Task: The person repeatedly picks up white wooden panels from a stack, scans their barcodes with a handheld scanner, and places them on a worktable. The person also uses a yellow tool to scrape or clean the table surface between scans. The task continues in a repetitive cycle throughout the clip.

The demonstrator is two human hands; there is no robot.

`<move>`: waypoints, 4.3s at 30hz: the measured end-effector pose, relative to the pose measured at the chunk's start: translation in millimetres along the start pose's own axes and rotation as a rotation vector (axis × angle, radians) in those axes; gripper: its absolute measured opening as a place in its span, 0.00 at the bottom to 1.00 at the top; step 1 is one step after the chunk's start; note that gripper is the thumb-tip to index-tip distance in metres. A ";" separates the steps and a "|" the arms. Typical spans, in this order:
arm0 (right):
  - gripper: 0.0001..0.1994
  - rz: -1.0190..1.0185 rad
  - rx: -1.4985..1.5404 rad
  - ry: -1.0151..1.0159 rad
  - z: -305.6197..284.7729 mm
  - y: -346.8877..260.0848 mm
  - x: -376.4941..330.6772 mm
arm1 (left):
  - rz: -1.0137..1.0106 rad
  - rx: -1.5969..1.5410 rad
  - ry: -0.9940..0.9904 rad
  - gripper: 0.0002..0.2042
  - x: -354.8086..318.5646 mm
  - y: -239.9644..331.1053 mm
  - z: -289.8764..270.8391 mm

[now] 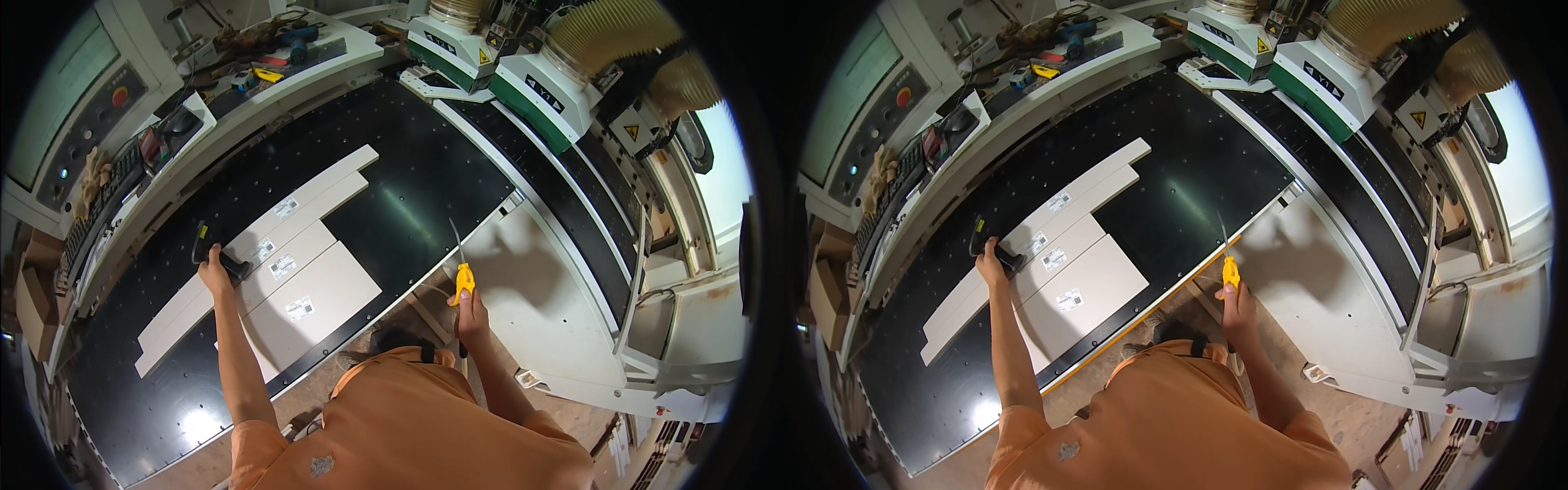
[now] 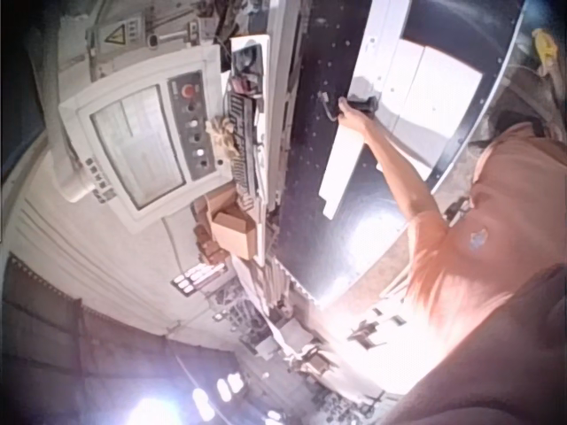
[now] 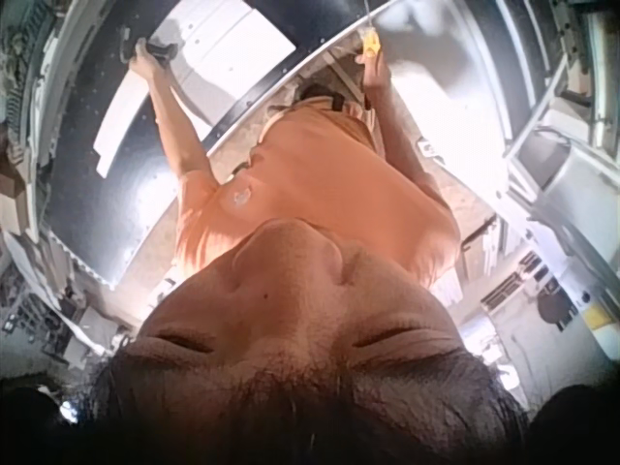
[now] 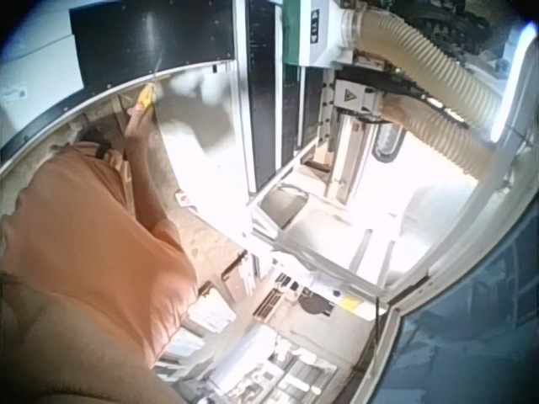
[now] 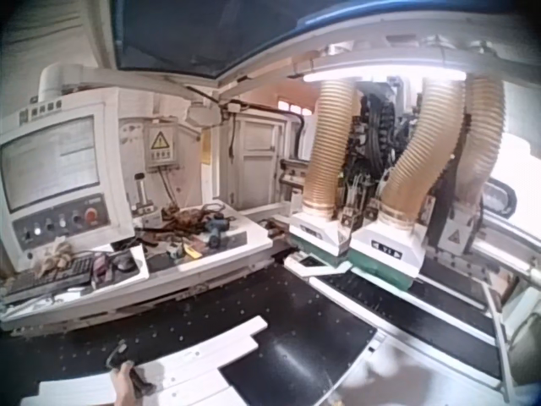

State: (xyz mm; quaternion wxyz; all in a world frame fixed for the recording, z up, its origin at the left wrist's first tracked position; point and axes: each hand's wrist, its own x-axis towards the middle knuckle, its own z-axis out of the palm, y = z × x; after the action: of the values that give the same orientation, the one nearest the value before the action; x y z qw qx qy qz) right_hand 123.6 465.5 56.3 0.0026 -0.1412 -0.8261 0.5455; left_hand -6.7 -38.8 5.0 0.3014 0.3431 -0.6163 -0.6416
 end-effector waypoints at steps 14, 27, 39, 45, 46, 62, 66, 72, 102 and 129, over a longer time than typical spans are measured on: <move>0.21 0.020 0.013 -1.012 9.8 -55.9 9.3 | 0.058 0.081 -0.014 0.19 8.9 -14.9 -3.5; 0.21 0.148 0.345 0.018 18.0 18.9 54.5 | 0.101 0.122 0.029 0.20 2.0 -6.3 -0.1; 0.21 -0.246 -0.255 0.280 -6.9 12.1 118.3 | 0.139 0.090 0.021 0.21 6.5 -11.6 -0.3; 0.21 -0.060 -0.082 0.565 -6.8 46.0 155.3 | 0.119 0.140 0.020 0.21 6.0 -10.1 -1.9; 0.22 -0.075 -0.022 0.619 -2.9 57.9 160.3 | 0.102 0.141 0.022 0.22 5.4 -9.4 -1.8; 0.11 -0.164 -0.128 0.791 -0.1 142.3 253.0 | 0.002 0.053 0.022 0.18 3.4 -6.6 -3.0; 0.09 -0.569 -0.307 0.615 8.6 10.3 294.7 | -0.105 -0.004 0.014 0.14 -0.6 1.4 -5.1; 0.10 -1.166 -0.360 -0.136 174.9 -110.9 333.8 | -0.292 -0.307 0.123 0.12 -16.1 4.3 -16.0; 0.20 -1.636 -0.577 -0.879 261.4 -205.3 254.7 | -0.616 0.277 -0.173 0.13 -247.4 42.9 -58.3; 0.22 -1.166 -0.611 -0.157 343.6 -156.7 374.2 | -0.373 -0.147 0.298 0.18 -208.2 -23.6 -64.1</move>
State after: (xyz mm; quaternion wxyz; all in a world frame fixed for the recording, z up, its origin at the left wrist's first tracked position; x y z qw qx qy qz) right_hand -326.2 187.2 2.5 0.1970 0.3751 -0.8825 0.2044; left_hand 167.6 93.7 -4.5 0.2895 0.5190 -0.4427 -0.6715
